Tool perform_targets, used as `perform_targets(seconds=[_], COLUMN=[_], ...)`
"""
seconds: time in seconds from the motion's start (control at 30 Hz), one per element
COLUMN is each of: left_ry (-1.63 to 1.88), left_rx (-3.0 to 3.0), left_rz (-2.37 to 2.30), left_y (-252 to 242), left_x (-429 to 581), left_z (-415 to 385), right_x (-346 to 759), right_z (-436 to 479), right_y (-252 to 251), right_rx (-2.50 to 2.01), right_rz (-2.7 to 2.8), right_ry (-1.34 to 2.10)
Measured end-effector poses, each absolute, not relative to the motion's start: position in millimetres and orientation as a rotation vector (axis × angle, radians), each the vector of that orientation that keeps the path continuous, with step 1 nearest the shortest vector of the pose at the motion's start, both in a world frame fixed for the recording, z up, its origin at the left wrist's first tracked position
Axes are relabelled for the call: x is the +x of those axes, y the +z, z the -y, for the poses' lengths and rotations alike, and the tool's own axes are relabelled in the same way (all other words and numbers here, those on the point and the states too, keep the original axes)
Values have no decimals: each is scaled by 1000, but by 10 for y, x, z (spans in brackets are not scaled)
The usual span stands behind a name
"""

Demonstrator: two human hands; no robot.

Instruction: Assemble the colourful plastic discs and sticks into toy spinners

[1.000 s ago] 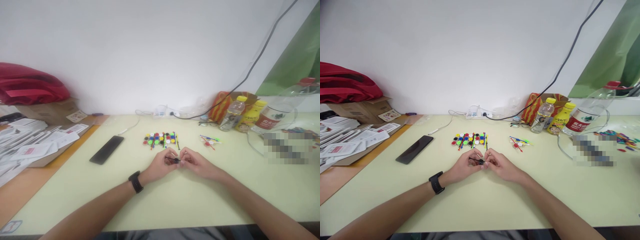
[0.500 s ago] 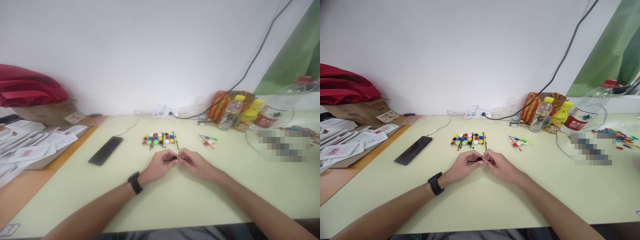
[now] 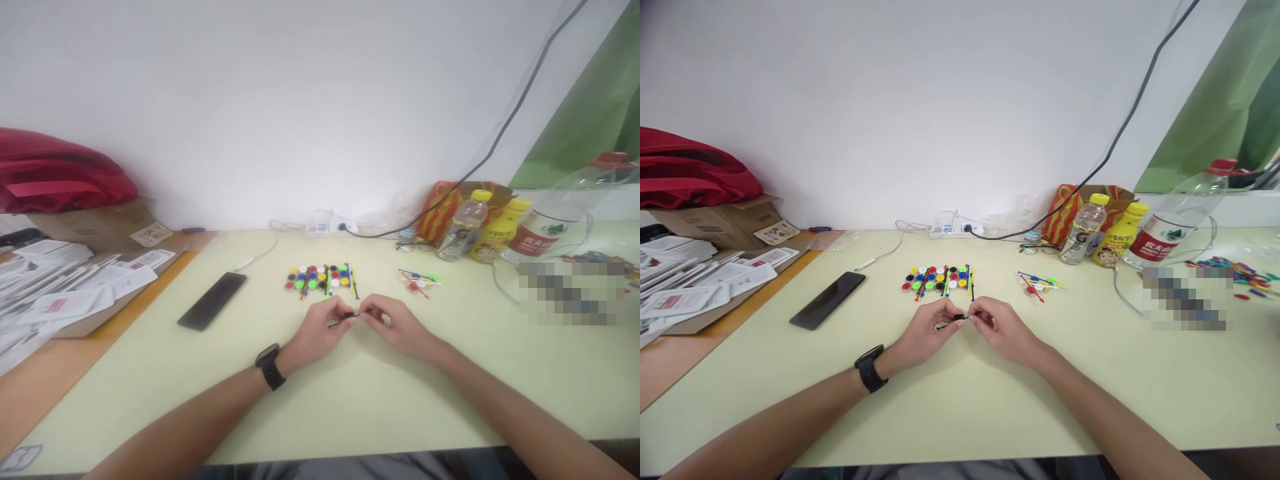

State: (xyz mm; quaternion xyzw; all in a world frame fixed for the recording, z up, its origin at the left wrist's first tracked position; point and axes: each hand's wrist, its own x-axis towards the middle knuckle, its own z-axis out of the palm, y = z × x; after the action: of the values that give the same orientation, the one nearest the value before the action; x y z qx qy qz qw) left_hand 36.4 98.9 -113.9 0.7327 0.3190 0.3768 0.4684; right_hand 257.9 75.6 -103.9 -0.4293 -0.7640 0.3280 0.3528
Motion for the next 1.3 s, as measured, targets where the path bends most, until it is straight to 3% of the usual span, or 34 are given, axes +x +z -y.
perform_targets(seconds=[0.17, 0.37, 0.6, 0.83, 1.07, 1.3], left_ry=[892, 938, 951, 955, 939, 940], left_rx=[1645, 1511, 1403, 1382, 1363, 1379], left_rz=[-656, -705, -708, -771, -748, -751], left_y=[-1114, -1107, -1081, -1084, -1103, -1105], left_x=[360, 364, 359, 346, 345, 343], left_z=[-1008, -1070, -1072, -1090, -1099, -1093], right_x=[2591, 2585, 2502, 2476, 2554, 2471], right_z=[-776, -760, -657, -653, -686, -708], right_y=[-1010, -1059, -1037, -1062, -1023, -1024], right_rx=[-1090, -1096, -977, -939, -1031, -939], right_rz=[1922, 1712, 1781, 1728, 1562, 1588], right_ry=[900, 652, 782, 704, 1264, 1195])
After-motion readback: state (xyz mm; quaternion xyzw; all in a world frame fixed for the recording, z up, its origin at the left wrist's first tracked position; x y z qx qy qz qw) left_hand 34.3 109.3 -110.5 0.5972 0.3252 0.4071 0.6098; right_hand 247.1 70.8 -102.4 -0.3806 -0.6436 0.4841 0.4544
